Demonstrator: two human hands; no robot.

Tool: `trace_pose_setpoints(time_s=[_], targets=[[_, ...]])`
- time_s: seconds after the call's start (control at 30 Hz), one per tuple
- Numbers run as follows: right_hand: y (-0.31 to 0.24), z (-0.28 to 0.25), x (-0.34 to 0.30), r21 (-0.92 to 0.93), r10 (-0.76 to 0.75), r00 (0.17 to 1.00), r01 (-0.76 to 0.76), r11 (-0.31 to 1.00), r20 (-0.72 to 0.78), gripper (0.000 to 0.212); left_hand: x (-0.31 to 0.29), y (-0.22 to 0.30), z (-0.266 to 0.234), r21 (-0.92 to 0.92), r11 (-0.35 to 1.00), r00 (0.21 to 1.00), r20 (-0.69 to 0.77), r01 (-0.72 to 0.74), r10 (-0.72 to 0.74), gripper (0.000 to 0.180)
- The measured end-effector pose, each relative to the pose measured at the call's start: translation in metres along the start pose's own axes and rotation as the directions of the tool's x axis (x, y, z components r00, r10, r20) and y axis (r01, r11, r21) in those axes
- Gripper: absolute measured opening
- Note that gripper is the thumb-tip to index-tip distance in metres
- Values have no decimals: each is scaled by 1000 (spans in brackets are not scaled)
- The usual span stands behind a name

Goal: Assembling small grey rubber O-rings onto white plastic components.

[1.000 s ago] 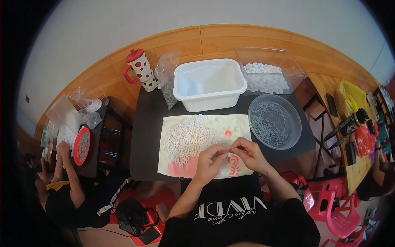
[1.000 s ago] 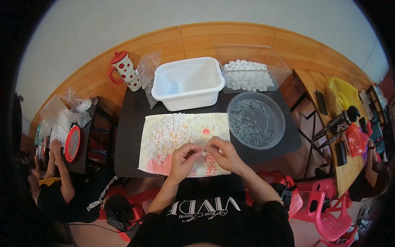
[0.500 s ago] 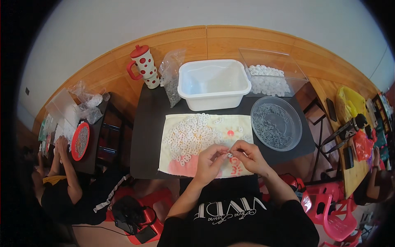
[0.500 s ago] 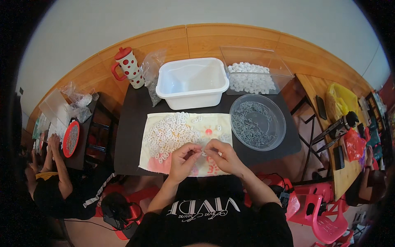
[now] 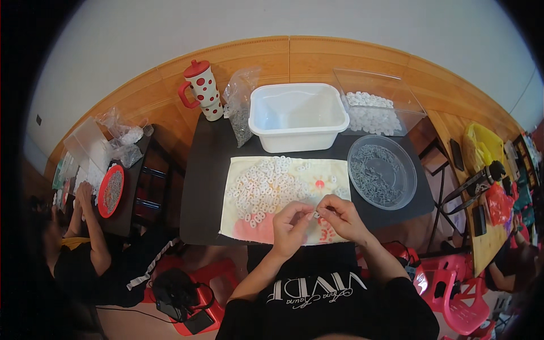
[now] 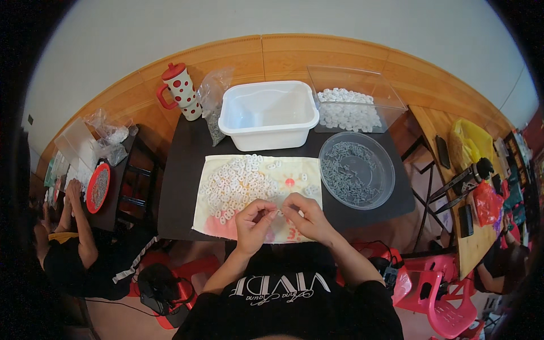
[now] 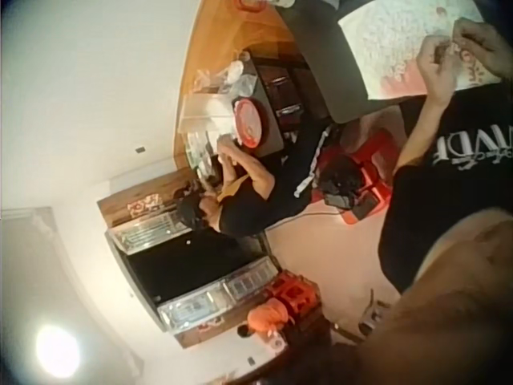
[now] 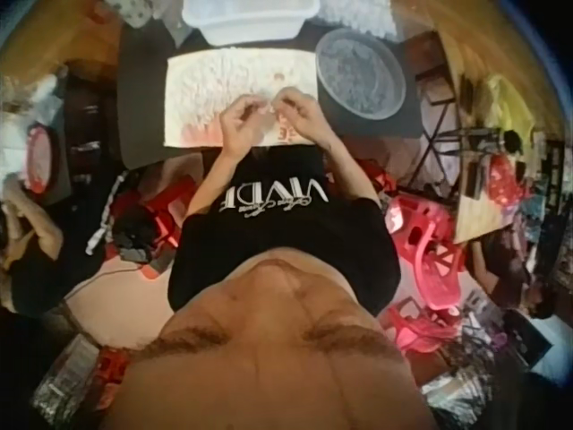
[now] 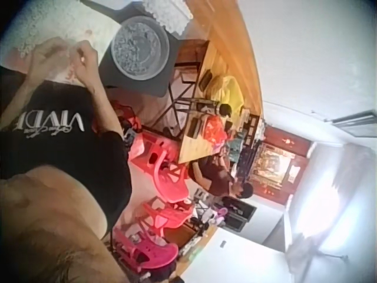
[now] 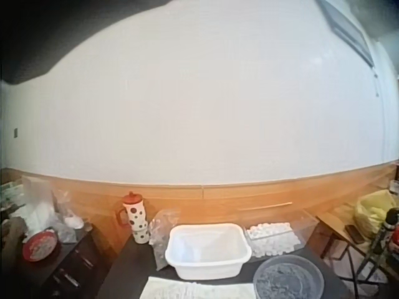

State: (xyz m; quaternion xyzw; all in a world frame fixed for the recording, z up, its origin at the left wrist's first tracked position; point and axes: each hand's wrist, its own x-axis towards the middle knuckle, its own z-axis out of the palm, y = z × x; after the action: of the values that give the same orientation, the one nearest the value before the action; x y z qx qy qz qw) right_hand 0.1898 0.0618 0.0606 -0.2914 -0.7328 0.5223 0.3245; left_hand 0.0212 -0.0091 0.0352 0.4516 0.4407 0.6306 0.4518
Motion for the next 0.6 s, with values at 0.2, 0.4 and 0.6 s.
trace_pose_setpoints(time_s=[0.2, 0.4, 0.6], targets=[[-11, -11, 10, -65, -220, 966, 213, 975, -133, 12, 4, 0, 1, 30, 996, 997, -5, -80, 81, 10], [-12, -9, 13, -181, -324, 946, 322, 929, 18, 21, 5, 1, 1, 6, 999, 999, 15, -51, 50, 8], [-12, -1, 15, -245, -375, 927, 368, 897, 19, 21, 4, 1, 2, -18, 995, 995, -15, -102, 102, 7]])
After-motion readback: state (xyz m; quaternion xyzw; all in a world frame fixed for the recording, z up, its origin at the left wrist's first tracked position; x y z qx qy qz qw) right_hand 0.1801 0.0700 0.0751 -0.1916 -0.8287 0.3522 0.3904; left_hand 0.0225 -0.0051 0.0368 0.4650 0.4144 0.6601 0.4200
